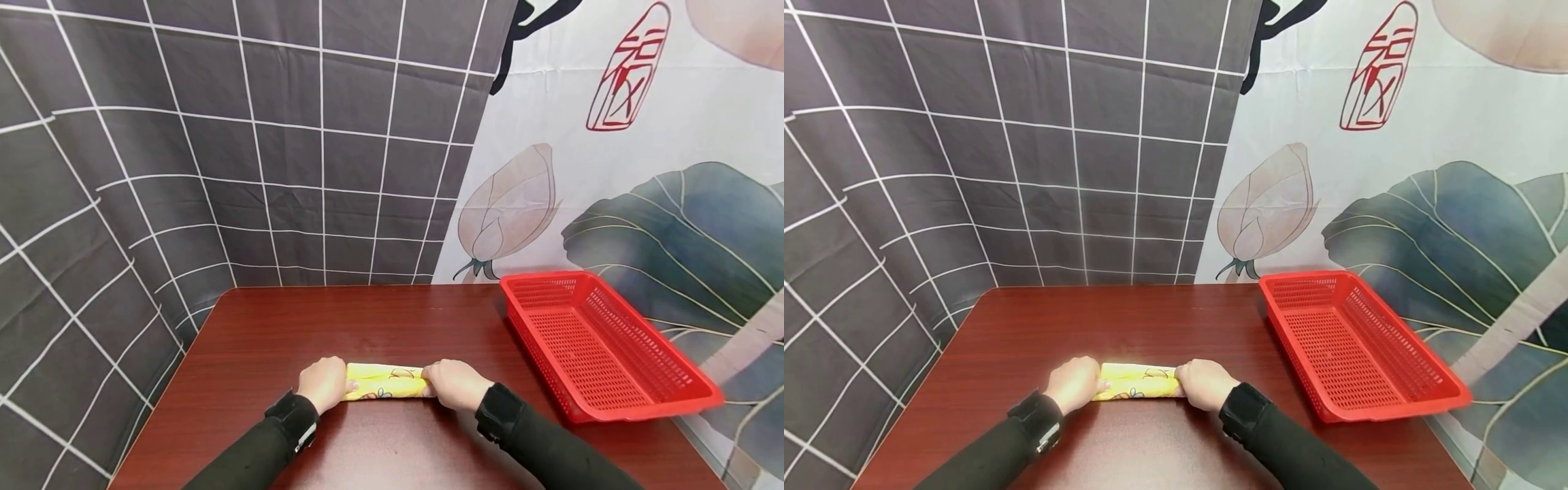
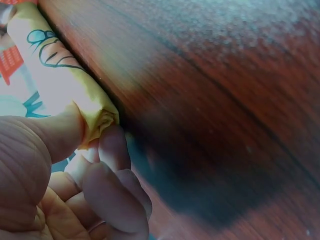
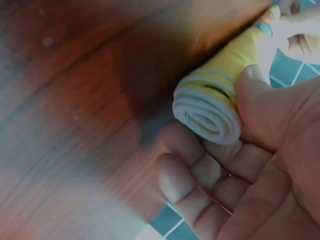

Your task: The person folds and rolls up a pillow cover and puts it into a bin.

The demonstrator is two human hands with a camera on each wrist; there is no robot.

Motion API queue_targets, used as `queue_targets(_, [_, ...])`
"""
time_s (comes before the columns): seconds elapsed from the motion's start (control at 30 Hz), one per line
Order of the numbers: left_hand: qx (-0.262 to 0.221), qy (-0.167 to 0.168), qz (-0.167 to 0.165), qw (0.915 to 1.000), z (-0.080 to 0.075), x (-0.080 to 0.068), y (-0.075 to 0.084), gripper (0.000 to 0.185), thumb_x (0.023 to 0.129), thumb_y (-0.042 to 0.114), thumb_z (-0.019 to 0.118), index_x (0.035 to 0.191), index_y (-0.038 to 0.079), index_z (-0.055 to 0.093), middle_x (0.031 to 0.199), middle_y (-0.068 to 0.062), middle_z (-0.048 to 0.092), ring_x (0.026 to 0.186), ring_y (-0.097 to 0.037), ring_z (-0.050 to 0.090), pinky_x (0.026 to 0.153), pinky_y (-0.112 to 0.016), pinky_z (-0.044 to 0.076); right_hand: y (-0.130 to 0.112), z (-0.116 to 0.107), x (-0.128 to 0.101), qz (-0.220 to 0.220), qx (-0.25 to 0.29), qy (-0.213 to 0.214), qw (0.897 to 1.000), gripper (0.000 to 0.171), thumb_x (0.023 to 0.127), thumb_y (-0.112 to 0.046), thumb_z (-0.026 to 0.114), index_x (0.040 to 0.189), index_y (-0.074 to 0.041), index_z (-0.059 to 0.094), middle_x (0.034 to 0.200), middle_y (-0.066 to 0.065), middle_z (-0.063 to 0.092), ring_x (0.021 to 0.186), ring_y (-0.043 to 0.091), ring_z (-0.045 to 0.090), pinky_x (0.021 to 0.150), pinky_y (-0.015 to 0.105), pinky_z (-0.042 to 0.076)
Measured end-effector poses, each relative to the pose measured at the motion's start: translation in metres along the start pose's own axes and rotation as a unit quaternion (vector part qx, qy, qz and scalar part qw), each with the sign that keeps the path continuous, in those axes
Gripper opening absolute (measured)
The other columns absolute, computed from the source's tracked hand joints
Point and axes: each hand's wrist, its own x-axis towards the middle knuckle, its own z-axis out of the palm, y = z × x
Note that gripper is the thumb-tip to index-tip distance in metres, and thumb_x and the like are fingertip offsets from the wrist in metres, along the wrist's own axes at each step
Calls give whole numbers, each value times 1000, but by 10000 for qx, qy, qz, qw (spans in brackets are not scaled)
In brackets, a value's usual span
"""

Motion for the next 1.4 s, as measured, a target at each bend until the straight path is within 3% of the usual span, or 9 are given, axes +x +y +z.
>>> queue_targets(0.13, [9, 34, -69, 10000, 1, 1, 1, 37, 87, 44, 86, 91, 9, 77, 73, -6, 66, 66, -24, 58, 61, -46, 53, 5, -5, 7, 337, 442, -411, 9976, 7, 93, -16, 79, 94, -12, 74, 78, -4, 63, 68, 13, 50, 70, 31, 49])
queue_targets(0.33, [14, 56, -80, 10000, 2, 0, 0, 37, 87, 44, 85, 93, 8, 77, 75, -6, 67, 67, -24, 59, 62, -47, 53, 8, -5, 13, 616, 782, -553, 9935, 12, 93, -17, 81, 95, -8, 73, 81, -1, 65, 71, 15, 53, 74, 33, 51])
queue_targets(0.7, [6, 51, -109, 9999, 4, 0, 0, 37, 88, 44, 85, 92, 8, 76, 75, -7, 67, 67, -24, 59, 62, -48, 53, 5, -10, 14, 780, 1202, -523, 9883, 20, 88, -14, 85, 80, -11, 67, 72, -2, 56, 70, 16, 49, 69, 33, 44])
queue_targets(0.87, [28, 55, -112, 9999, 3, 0, -1, 37, 88, 45, 85, 90, 9, 76, 74, -6, 67, 66, -23, 59, 61, -47, 53, 5, -9, 12, 768, 1388, -314, 9868, 21, 86, -13, 86, 74, -13, 68, 67, -5, 55, 67, 14, 48, 67, 30, 42])
queue_targets(1.1, [-206, 99, -5, 9997, 2, -3, -6, 36, 87, 44, 86, 83, 12, 71, 68, -2, 59, 64, -21, 55, 59, -41, 48, 6, -9, 10, 939, 1743, -249, 9799, 23, 85, -11, 87, 70, -15, 70, 64, -6, 56, 65, 14, 49, 64, 28, 39])
queue_targets(1.17, [-248, 413, 270, 9985, 2, -5, -6, 33, 86, 38, 88, 81, 14, 66, 69, 1, 57, 65, -19, 54, 59, -39, 47, 5, -9, 10, 1053, 1791, -249, 9779, 22, 85, -11, 88, 72, -15, 70, 65, -6, 58, 67, 14, 50, 65, 28, 41])
queue_targets(1.23, [-75, 878, 803, 9929, 3, -7, -6, 28, 87, 30, 88, 82, 16, 64, 74, 2, 57, 69, -17, 54, 61, -37, 49, 5, -10, 11, 1191, 1827, -232, 9757, 21, 85, -11, 88, 73, -15, 70, 67, -6, 60, 67, 15, 51, 65, 29, 42])
queue_targets(1.33, [461, 1579, 1836, 9692, 7, -10, -5, 17, 87, 14, 85, 85, 17, 69, 81, 3, 60, 76, -15, 56, 64, -34, 53, 3, -11, 14, 1386, 1803, -185, 9736, 22, 84, -10, 88, 75, -14, 68, 69, -5, 60, 69, 15, 52, 67, 29, 44])
queue_targets(1.4, [773, 1839, 2400, 9501, 10, -13, -4, 13, 87, 9, 81, 84, 17, 72, 82, 3, 64, 78, -16, 59, 66, -33, 55, 2, -11, 16, 1456, 1752, -149, 9736, 24, 83, -9, 89, 75, -14, 66, 69, -4, 60, 69, 15, 52, 67, 29, 44])
